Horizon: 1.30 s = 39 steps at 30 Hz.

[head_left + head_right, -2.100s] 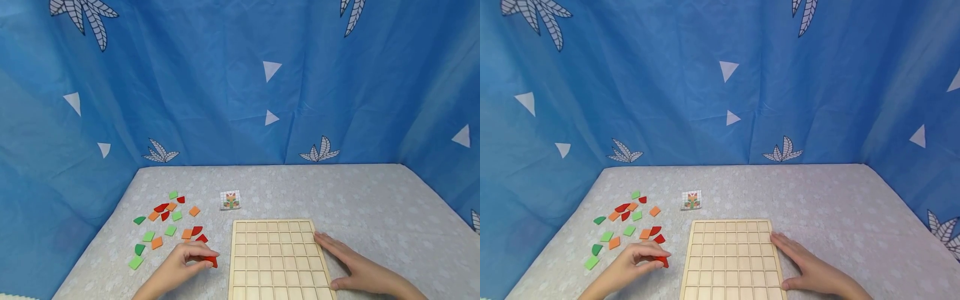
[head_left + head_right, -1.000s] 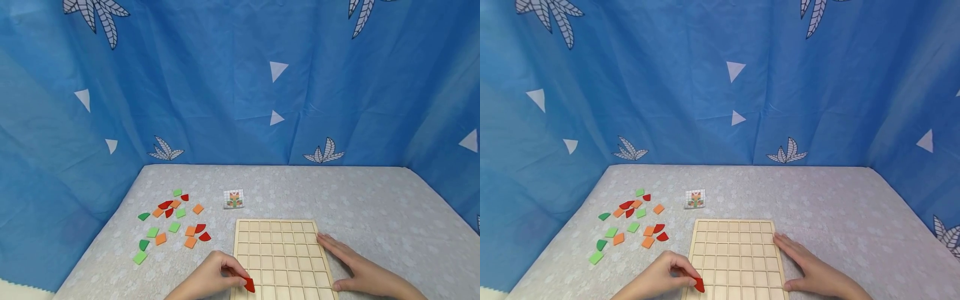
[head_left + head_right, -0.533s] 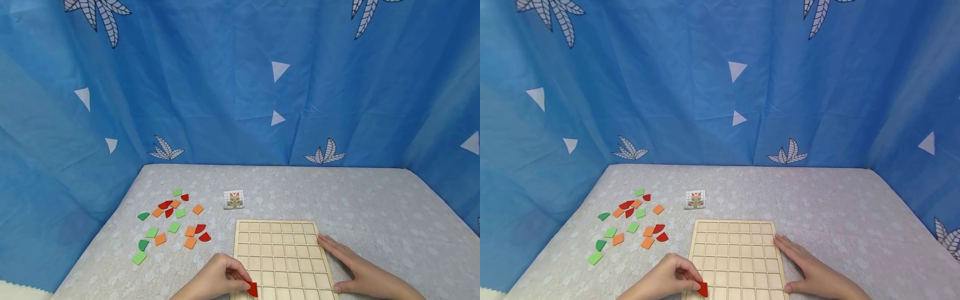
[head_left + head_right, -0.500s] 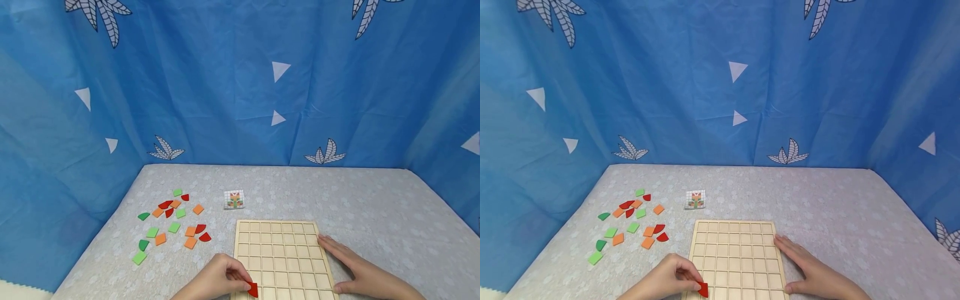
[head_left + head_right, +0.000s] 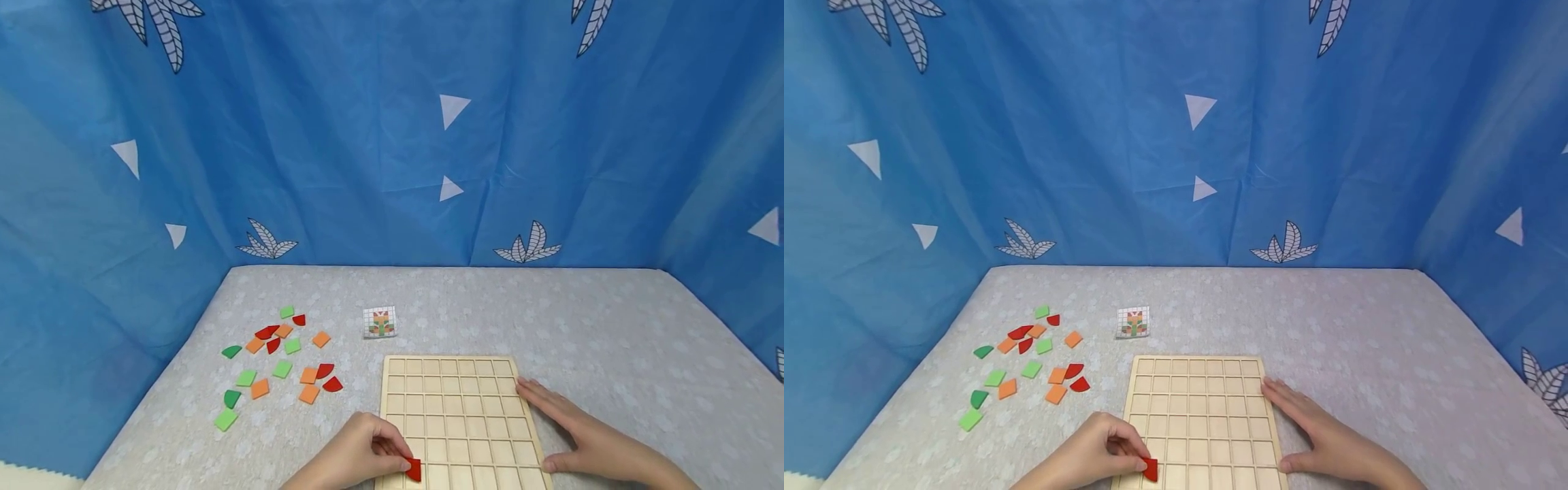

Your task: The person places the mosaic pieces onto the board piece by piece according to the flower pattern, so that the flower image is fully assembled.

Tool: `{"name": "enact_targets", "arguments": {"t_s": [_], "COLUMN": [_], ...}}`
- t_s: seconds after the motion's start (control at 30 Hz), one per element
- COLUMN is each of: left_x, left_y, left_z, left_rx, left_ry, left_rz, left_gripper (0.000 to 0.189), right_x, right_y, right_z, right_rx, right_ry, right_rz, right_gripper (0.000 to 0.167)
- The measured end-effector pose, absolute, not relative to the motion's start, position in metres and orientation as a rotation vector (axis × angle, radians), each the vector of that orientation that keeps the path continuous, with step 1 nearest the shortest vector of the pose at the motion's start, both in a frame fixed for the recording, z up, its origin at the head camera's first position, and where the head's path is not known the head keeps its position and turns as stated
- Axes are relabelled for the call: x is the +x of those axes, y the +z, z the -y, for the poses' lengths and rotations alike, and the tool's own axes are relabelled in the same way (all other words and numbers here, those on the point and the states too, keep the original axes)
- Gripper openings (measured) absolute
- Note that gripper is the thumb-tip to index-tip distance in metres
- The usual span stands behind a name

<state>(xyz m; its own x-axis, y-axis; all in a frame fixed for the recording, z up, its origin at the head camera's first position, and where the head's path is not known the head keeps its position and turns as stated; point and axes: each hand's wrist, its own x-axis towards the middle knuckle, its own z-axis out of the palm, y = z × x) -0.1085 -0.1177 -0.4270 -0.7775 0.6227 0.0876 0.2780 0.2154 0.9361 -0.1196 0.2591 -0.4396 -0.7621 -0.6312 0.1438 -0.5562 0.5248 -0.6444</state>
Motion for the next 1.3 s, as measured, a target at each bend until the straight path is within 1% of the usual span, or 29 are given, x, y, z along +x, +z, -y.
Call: {"name": "enact_targets", "arguments": {"t_s": [0.27,0.67,1.3], "left_x": [-0.1073,-0.1050,-0.1024], "left_y": [-0.4261,-0.4254,-0.4268], "left_z": [0.1158,0.1121,0.1097], "left_rx": [0.873,1.029,0.953], "left_ry": [1.540,1.428,1.511], "left_rz": [-2.227,-2.349,-2.284], "left_gripper": [0.004,0.005,0.006], "right_x": [-0.1212,-0.1238,-0.1246], "right_y": [-0.4394,-0.4425,-0.4470], "right_z": [-0.2589,-0.2604,-0.2628], "right_rx": [-1.021,-1.088,-1.198], "right_ry": [-1.049,-1.081,-1.141], "right_rz": [-2.632,-2.616,-2.568], "right_gripper": [0.088,0.087,0.088]}}
